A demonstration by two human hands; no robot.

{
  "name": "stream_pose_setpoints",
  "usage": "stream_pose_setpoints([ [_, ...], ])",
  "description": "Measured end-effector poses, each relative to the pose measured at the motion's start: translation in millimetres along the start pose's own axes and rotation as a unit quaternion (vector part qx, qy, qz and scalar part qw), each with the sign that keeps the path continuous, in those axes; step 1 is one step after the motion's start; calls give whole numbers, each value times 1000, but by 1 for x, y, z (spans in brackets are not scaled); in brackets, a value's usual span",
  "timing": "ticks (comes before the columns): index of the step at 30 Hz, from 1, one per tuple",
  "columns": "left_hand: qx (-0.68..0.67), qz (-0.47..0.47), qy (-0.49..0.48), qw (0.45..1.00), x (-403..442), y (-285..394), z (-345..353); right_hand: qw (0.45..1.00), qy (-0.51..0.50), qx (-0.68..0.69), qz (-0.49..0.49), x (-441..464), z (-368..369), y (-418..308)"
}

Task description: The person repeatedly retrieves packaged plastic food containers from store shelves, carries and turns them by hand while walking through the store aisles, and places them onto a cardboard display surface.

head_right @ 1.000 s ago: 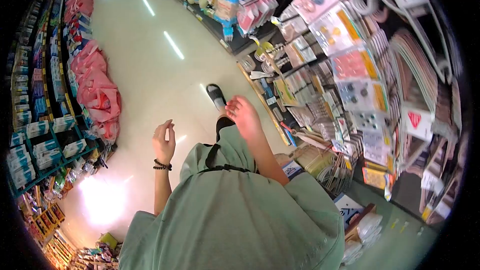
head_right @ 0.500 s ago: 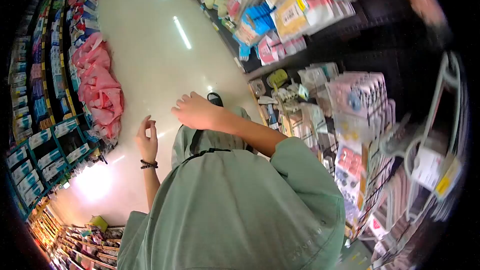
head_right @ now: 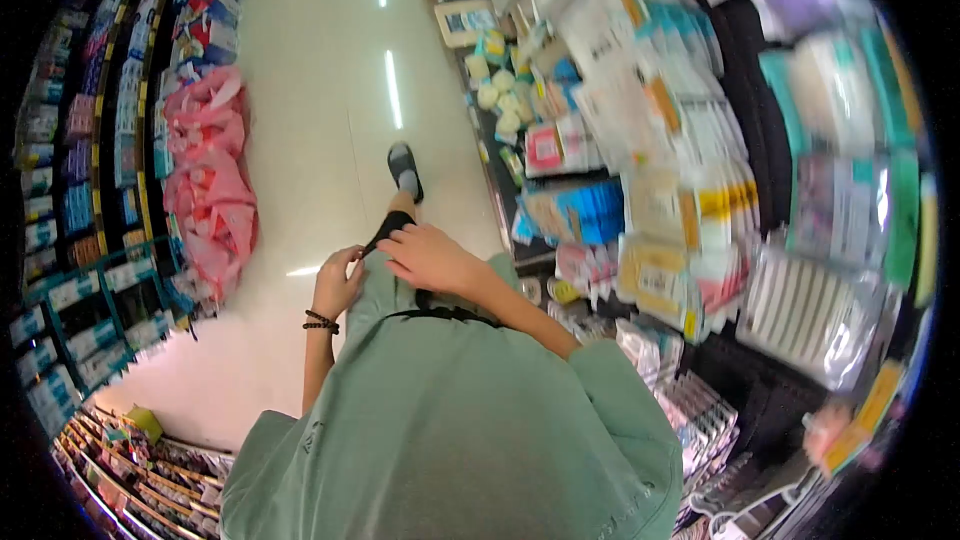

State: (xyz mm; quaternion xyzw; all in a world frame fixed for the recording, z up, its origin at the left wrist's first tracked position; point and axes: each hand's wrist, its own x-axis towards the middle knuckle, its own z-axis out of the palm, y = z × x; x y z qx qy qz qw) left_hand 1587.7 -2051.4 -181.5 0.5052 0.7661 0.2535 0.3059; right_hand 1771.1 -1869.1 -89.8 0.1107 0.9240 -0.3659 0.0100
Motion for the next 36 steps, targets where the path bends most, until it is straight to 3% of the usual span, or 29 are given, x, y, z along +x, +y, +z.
stream_pose_setpoints([
  [3, 71, 0, -78, 994, 103, -22, -44, 995, 61, 24, 81, 53, -60, 42],
  [5, 74, -2, -45, 996, 178, -23, -83, 981, 110, 67, 144, 87, -108, 66],
  [8, 85, 21, 54, 995, 274, -9, -149, 977, 128, 26, 168, 147, -164, 109],
  [12, 31, 25, 137, 990, 367, 16, -217, 966, 170, 99, 167, 224, -219, 134],
  [15, 24, 34, 115, 992, 412, 9, -226, 967, 142, 133, 164, 277, -237, 157],
  [18, 30, 33, 3, 999, 448, -13, -222, 976, 113, 144, 118, 338, -253, 198],
  [21, -22, -110, -126, 986, 491, -56, -233, 986, 110, 103, 70, 396, -264, 248],
  [24, 81, -156, -99, 979, 539, -96, -262, 984, 100, 131, 66, 464, -302, 289],
  [29, 27, -173, -41, 984, 652, -109, -346, 964, 172, 190, 71, 588, -403, 329],
  [33, 66, -167, 45, 983, 745, -100, -403, 947, 212, 232, 73, 666, -455, 369],
  [36, -6, -181, 73, 981, 805, -111, -417, 941, 220, 246, 81, 715, -485, 393],
])
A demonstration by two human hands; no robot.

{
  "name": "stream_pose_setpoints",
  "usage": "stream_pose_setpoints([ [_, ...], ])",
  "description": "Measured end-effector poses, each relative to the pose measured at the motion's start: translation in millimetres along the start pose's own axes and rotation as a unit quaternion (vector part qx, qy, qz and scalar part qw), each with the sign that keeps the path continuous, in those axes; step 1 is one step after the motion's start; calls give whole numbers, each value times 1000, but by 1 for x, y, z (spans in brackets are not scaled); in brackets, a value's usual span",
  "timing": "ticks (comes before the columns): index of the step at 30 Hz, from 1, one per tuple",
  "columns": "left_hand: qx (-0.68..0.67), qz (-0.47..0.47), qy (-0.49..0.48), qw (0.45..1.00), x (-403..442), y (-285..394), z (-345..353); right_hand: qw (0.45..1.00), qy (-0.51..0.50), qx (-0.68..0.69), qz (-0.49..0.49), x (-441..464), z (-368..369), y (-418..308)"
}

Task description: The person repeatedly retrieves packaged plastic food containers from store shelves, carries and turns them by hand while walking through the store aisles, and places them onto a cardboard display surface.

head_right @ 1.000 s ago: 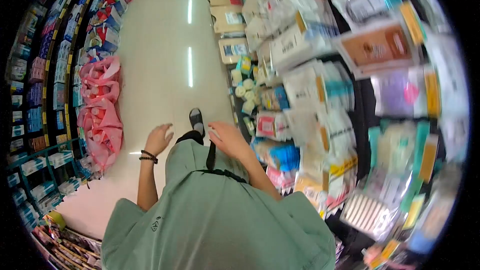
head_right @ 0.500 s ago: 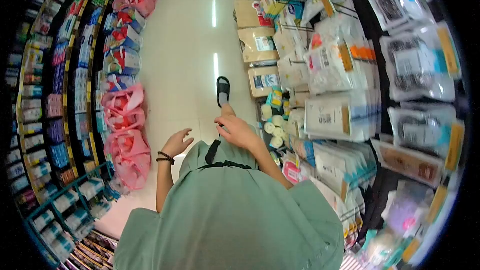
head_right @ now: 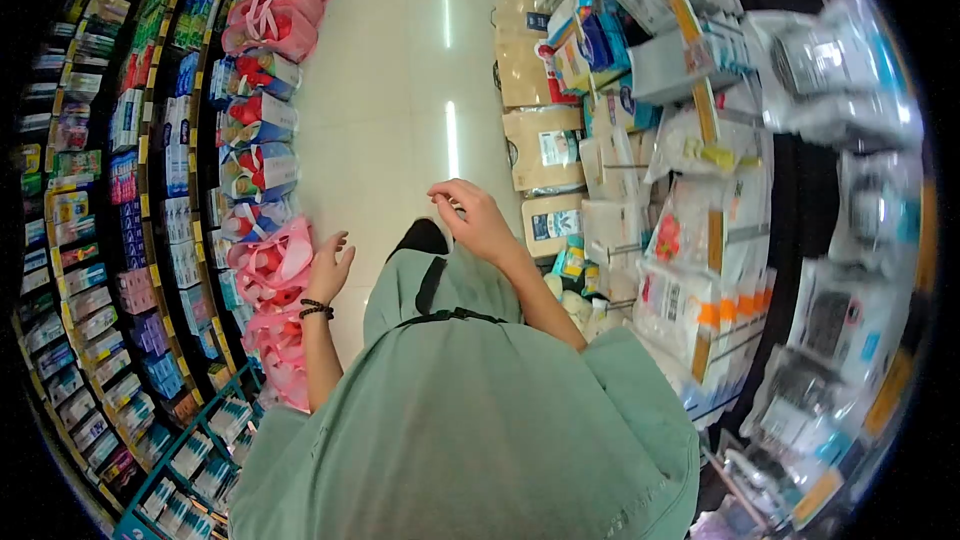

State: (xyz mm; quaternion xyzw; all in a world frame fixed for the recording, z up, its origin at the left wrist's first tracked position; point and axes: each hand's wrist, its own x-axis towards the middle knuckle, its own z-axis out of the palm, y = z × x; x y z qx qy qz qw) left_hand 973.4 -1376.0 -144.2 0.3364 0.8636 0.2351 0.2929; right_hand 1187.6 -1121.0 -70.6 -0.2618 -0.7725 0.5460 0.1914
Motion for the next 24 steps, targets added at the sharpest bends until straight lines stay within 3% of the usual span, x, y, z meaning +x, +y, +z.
stream_pose_setpoints([
  [5, 33, -26, -115, 993, 101, 7, 6, 998, -30, -18, 42, 88, -21, 15],
  [8, 17, -20, -137, 990, 174, 9, 2, 997, -19, -69, 20, 149, -31, 30],
  [12, 25, 0, -72, 997, 273, 19, -32, 993, -10, -105, 57, 247, -51, 18],
  [15, 14, 0, -61, 998, 352, 39, -70, 996, 12, -15, 88, 323, -67, 3],
  [18, 25, 47, -54, 997, 431, 60, -99, 995, 39, -33, 89, 385, -80, 2],
  [24, -27, 166, -27, 985, 579, 171, -153, 986, 86, -14, 143, 487, -111, 25],
])
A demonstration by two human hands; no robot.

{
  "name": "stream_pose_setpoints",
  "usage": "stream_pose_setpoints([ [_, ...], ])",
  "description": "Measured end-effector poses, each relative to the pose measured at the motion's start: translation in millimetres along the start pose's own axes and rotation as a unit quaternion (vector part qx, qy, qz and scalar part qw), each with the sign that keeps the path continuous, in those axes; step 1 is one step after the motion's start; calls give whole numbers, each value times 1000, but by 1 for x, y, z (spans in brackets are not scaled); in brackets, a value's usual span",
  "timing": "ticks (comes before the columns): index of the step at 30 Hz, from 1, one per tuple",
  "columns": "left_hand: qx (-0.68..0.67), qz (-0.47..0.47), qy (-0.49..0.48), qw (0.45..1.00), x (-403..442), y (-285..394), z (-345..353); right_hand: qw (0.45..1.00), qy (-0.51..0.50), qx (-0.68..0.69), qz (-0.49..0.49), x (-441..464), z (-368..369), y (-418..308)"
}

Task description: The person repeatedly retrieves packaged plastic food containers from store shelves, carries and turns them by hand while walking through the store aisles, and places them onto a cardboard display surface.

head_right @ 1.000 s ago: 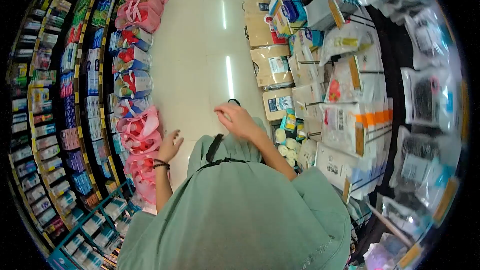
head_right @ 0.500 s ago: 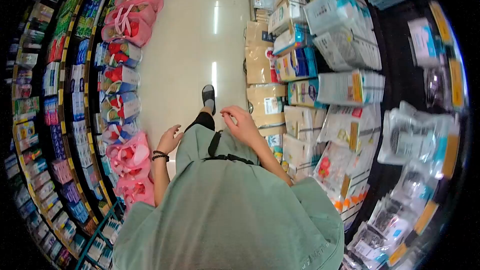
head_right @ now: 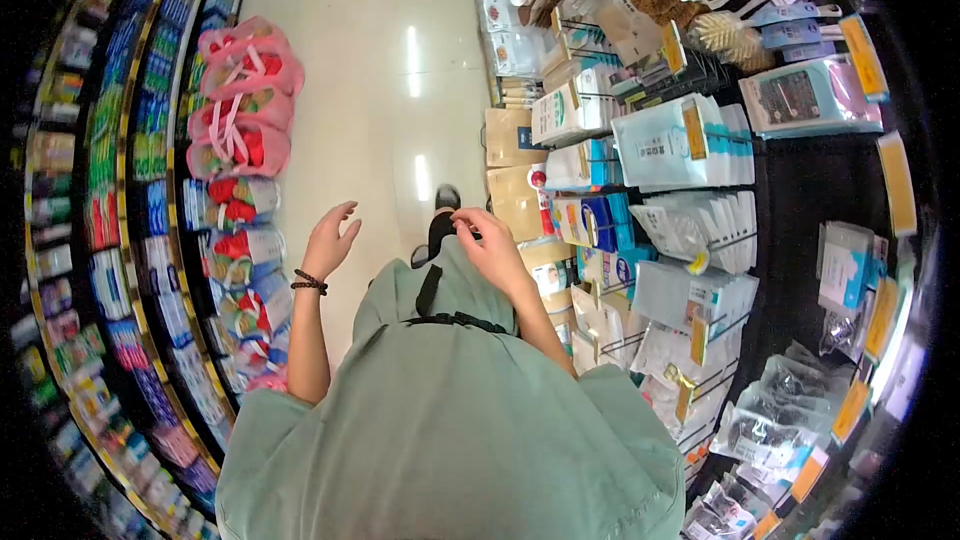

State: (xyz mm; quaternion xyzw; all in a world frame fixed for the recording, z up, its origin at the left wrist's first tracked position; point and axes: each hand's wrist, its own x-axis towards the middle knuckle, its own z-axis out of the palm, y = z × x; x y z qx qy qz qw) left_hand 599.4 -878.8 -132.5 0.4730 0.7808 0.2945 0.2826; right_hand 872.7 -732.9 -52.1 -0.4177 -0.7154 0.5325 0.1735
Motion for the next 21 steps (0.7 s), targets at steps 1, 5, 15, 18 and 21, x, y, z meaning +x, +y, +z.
stream_pose_setpoints([
  [1, -8, 22, -1, 1000, 26, 11, -3, 1000, -1, -13, -10, 22, -3, 3],
  [5, -16, 81, -20, 996, 134, 37, 2, 997, -17, -67, -35, 135, -16, 24],
  [15, 21, 63, -90, 994, 375, 88, -57, 990, -35, -103, -85, 455, -83, -40],
  [18, 32, 9, -60, 998, 439, 90, -78, 987, -57, -104, -112, 527, -92, -62],
  [21, 1, -6, -36, 999, 496, 75, -86, 984, -80, -100, -123, 586, -91, -73],
])
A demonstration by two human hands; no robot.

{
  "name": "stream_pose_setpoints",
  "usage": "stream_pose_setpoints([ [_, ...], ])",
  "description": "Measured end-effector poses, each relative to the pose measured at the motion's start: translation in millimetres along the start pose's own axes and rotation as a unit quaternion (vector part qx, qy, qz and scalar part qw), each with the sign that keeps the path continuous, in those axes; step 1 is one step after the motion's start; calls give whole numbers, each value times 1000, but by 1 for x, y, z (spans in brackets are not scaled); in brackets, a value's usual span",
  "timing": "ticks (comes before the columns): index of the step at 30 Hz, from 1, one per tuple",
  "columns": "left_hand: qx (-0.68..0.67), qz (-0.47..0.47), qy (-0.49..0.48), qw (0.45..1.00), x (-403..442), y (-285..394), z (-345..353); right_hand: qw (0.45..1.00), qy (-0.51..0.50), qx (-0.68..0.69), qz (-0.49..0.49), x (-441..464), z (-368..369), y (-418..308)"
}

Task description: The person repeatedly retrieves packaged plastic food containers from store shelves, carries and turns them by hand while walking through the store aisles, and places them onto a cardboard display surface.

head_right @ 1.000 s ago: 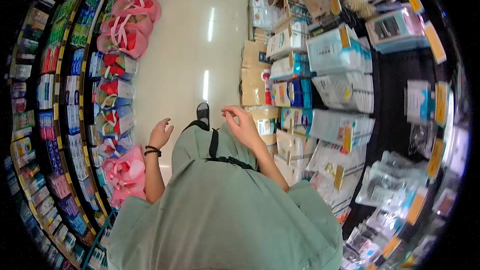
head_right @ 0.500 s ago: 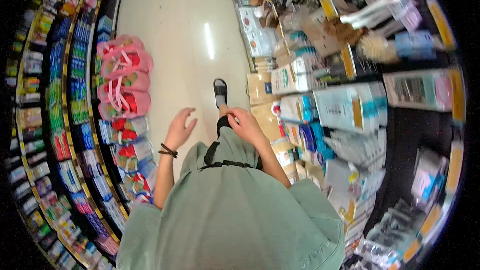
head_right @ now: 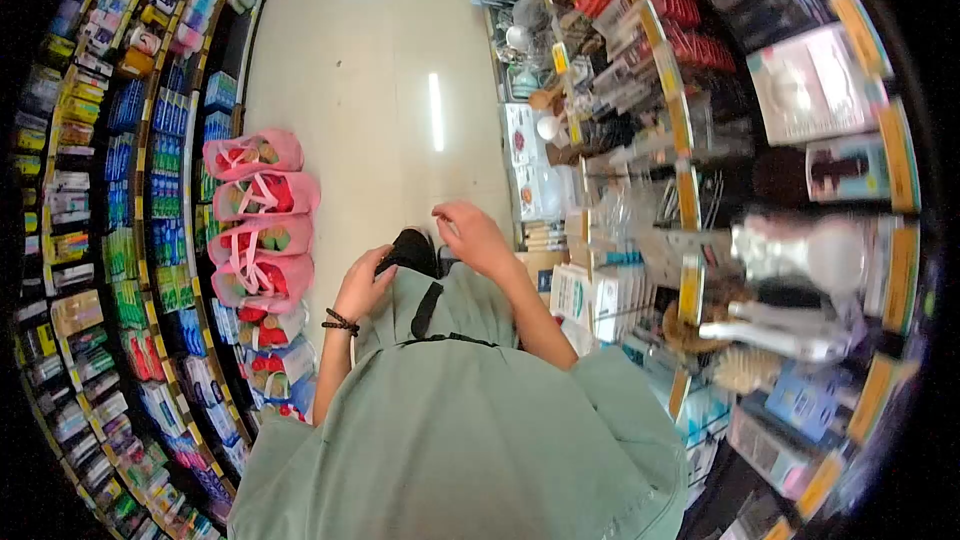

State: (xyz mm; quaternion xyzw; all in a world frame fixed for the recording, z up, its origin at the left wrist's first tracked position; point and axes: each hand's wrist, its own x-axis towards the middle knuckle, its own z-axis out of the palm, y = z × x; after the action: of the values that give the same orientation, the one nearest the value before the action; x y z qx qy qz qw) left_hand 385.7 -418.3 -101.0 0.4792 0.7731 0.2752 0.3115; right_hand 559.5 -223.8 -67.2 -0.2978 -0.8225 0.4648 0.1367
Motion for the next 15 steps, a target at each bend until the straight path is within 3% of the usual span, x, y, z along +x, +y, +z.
stream_pose_setpoints([
  [3, -66, -45, -27, 996, 65, -15, -12, 999, -50, -7, -1, 58, -3, 24],
  [6, -91, -31, -50, 994, 136, -37, -24, 993, -112, -29, 25, 114, -16, 49],
  [12, -51, -19, -16, 998, 301, -36, -96, 987, -98, -121, 50, 266, -84, 62],
  [15, -100, -21, -7, 995, 392, -14, -145, 989, -96, -97, 58, 350, -114, 55],
])
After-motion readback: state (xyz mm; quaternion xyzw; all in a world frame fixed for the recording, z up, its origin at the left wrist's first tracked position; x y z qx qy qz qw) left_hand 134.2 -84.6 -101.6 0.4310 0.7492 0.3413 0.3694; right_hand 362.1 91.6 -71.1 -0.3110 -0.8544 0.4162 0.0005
